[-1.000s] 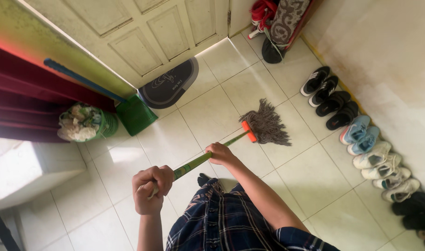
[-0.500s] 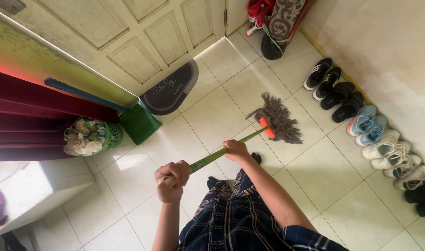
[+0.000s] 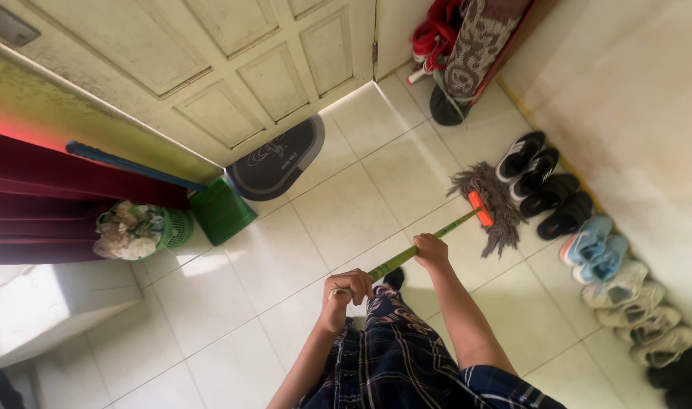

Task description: The person mops the tiled floor of a room by hand, moving the mop head across the surface while maneuvering around shoes and furniture.

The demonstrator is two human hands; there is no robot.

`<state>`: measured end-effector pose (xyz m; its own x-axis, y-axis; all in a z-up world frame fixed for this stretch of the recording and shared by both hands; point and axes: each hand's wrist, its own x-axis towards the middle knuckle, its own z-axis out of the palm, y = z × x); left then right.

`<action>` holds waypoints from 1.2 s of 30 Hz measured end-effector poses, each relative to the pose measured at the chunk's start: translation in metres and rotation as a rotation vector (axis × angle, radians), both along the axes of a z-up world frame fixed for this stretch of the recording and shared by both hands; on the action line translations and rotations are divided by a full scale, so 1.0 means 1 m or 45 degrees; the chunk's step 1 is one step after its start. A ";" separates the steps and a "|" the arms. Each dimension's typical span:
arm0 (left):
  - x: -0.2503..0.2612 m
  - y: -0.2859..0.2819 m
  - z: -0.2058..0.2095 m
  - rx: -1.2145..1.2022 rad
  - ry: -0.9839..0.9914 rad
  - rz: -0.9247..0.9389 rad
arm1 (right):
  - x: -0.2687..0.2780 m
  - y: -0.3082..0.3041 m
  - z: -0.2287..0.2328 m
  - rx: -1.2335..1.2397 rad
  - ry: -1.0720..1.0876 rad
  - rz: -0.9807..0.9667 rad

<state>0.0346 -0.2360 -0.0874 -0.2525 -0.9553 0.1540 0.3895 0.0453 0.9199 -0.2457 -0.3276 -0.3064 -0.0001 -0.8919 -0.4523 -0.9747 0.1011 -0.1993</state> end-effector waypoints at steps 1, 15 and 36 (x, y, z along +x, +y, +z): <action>-0.010 -0.010 0.005 0.029 -0.022 -0.007 | -0.010 -0.008 0.001 0.017 0.009 -0.006; -0.011 -0.062 0.034 0.068 0.103 0.046 | -0.001 -0.053 0.027 0.065 -0.129 0.149; 0.204 -0.073 0.137 -0.121 -0.069 0.185 | 0.270 -0.087 0.092 -0.104 -0.603 0.251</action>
<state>0.2386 -0.3095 0.0496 -0.1237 -0.9640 0.2355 0.3222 0.1854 0.9283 0.0242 -0.4143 -0.2148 0.3592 -0.8868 -0.2909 -0.7749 -0.1097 -0.6225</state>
